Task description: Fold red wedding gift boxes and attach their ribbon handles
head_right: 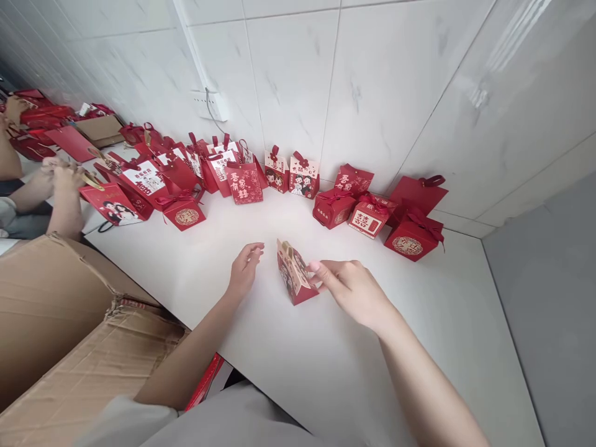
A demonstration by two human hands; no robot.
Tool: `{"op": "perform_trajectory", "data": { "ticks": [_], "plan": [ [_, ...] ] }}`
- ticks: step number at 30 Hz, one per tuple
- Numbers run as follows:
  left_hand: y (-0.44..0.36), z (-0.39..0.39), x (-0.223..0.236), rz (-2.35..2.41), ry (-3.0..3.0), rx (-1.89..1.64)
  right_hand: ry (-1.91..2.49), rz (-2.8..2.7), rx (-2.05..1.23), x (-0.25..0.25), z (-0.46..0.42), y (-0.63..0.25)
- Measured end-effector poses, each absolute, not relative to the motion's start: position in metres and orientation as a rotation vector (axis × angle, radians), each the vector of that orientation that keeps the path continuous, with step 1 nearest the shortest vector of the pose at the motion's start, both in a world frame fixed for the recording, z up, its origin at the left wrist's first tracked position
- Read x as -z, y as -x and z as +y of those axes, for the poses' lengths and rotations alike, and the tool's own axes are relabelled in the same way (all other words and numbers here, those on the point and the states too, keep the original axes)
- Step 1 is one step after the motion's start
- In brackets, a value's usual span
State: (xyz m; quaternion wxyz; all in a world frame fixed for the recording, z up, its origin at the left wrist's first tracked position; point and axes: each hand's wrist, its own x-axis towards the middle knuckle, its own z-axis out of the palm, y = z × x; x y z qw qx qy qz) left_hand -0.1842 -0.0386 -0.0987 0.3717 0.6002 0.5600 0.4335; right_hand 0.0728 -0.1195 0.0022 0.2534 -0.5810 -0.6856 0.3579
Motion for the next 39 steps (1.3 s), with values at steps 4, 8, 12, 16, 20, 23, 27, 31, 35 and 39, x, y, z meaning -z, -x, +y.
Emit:
{"op": "perform_trajectory", "data": {
  "ticks": [4,8,12,16,20,23,27,31,35,39],
  "plan": [
    [0.174,-0.068,0.05,1.365,-1.567,-0.857,1.546,-1.886,-1.131,-0.009,-0.119,-0.076],
    [0.163,-0.081,-0.001,1.214,-1.757,-0.459,1.17,-2.274,-1.328,-0.014,-0.124,-0.064],
    [0.163,-0.061,-0.03,1.248,-2.017,-0.317,1.157,-2.455,-1.464,-0.014,-0.132,-0.064],
    [0.166,-0.035,-0.042,1.075,-2.127,-0.171,1.334,-2.414,-1.302,-0.013,-0.132,-0.08],
    [0.165,-0.019,-0.044,0.89,-2.18,-0.158,1.515,-2.319,-1.11,-0.018,-0.13,-0.091],
    [0.165,-0.012,-0.041,0.828,-2.335,-0.224,1.608,-2.262,-1.04,-0.021,-0.129,-0.098],
    [0.154,-0.016,-0.036,1.158,-2.516,-0.557,1.666,-2.24,-1.012,-0.023,-0.131,-0.107],
    [0.126,-0.034,-0.035,1.637,-2.378,-0.795,1.772,-2.19,-0.99,-0.019,-0.129,-0.109],
    [0.1,-0.041,-0.032,1.647,-2.264,-0.509,1.813,-2.138,-0.839,-0.007,-0.124,-0.101],
    [0.097,-0.028,-0.025,1.648,-2.278,-0.415,1.664,-2.31,-0.977,0.002,-0.121,-0.094]
  ]
}}
